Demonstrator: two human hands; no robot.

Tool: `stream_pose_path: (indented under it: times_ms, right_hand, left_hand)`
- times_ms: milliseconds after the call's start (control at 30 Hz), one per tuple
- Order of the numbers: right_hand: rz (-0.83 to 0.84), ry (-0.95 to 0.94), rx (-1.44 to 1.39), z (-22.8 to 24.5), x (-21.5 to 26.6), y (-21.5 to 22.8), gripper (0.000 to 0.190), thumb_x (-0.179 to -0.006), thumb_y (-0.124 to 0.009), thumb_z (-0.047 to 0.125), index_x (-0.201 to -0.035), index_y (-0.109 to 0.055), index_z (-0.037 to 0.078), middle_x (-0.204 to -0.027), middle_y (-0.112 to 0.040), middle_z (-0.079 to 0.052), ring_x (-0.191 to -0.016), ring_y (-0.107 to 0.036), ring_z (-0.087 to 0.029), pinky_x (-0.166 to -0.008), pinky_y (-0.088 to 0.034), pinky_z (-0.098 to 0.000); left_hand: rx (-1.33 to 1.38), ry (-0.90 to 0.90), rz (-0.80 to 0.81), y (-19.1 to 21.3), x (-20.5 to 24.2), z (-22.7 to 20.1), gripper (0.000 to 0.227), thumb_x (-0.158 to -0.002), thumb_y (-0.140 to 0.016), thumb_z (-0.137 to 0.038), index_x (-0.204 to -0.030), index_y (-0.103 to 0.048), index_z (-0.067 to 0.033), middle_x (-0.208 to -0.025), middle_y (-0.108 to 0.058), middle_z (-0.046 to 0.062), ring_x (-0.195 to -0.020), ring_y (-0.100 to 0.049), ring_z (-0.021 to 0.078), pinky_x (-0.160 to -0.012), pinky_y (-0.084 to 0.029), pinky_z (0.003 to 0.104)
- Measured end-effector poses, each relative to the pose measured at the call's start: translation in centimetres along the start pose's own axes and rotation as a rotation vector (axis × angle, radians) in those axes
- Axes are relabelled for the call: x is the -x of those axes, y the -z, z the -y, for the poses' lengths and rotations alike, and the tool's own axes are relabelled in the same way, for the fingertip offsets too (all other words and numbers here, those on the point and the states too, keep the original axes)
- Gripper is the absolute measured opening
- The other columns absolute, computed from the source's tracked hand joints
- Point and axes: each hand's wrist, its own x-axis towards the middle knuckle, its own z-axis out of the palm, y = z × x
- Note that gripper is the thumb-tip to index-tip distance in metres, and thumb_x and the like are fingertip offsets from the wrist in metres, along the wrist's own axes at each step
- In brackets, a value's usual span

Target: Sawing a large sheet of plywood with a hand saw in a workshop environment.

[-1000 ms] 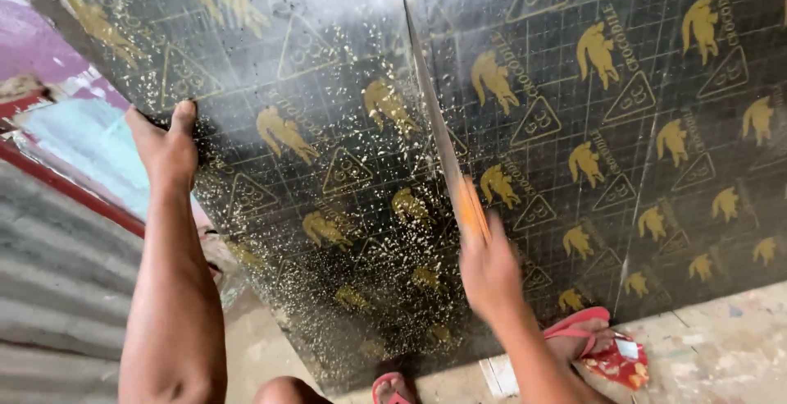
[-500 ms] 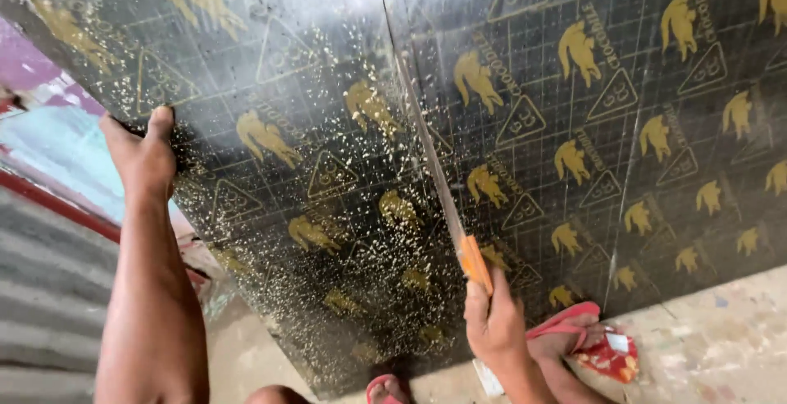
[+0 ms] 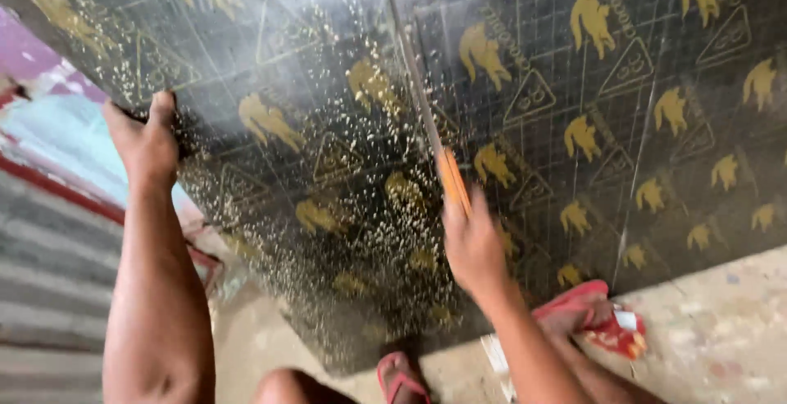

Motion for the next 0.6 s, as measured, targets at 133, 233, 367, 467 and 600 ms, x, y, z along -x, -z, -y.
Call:
stream_pose_path:
  times_ms: [133, 233, 367, 467, 600]
  right_hand:
    - [-0.069, 0.018, 0.111, -4.3, 4.6, 1.6, 0.032, -0.103, -0.040, 0.038, -0.101, -0.054, 0.008, -0.052, -0.054, -0.007, -0.036, -0.056, -0.023, -0.034, -0.041, -0.0419]
    - [0.148, -0.377, -0.110, 7.8, -5.7, 1.4, 0.035, -0.107, -0.044, 0.017, -0.141, -0.050, 0.008, -0.083, -0.061, -0.007, -0.057, -0.055, -0.015, -0.041, -0.049, -0.0296]
    - [-0.016, 0.221, -0.118, 6.6, -11.0, -1.5, 0.038, -0.109, -0.033, 0.037, -0.113, -0.050, 0.004, -0.059, -0.047, 0.002, -0.037, -0.045, -0.010, -0.025, -0.044, -0.0288]
    - [-0.123, 0.205, -0.038, 6.0, -12.2, -1.0, 0.057, -0.103, -0.028, 0.056, -0.107, -0.054, 0.005, -0.060, -0.054, -0.005, -0.043, -0.052, -0.018, -0.033, -0.038, -0.0391]
    - [-0.051, 0.277, -0.099, 4.5, -9.1, -1.9, 0.042, -0.109, -0.033, 0.043, -0.110, -0.052, 0.006, -0.060, -0.046, 0.002, -0.038, -0.039, -0.008, -0.026, -0.038, -0.0275]
  left_hand:
    - [-0.170, 0.096, -0.036, -0.6, -0.2, -2.7, 0.046, -0.109, -0.071, -0.018, -0.136, -0.042, 0.0062, -0.135, -0.053, 0.025, -0.124, -0.050, 0.0334, -0.108, -0.039, 0.043]
    - [-0.039, -0.008, -0.043, -0.1, -0.6, 0.7, 0.046, -0.104, -0.073, -0.015, -0.135, -0.043, 0.0015, -0.131, -0.055, 0.021, -0.117, -0.053, 0.0284, -0.103, -0.045, 0.040]
    - [-0.254, 0.383, 0.012, 0.9, -0.4, -1.7, 0.089, -0.114, -0.072, -0.034, -0.158, -0.008, 0.0088, -0.169, -0.017, 0.029, -0.157, -0.015, 0.0383, -0.128, -0.012, 0.042]
    - [-0.239, -0.030, -0.038, -0.2, -1.9, 1.5, 0.054, -0.107, -0.074, -0.025, -0.139, -0.047, 0.0095, -0.137, -0.056, 0.029, -0.124, -0.053, 0.0364, -0.106, -0.038, 0.047]
    - [-0.196, 0.053, -0.035, 0.6, -0.9, 2.0, 0.050, -0.103, -0.074, -0.026, -0.132, -0.048, 0.0060, -0.129, -0.059, 0.025, -0.116, -0.057, 0.0334, -0.101, -0.044, 0.043]
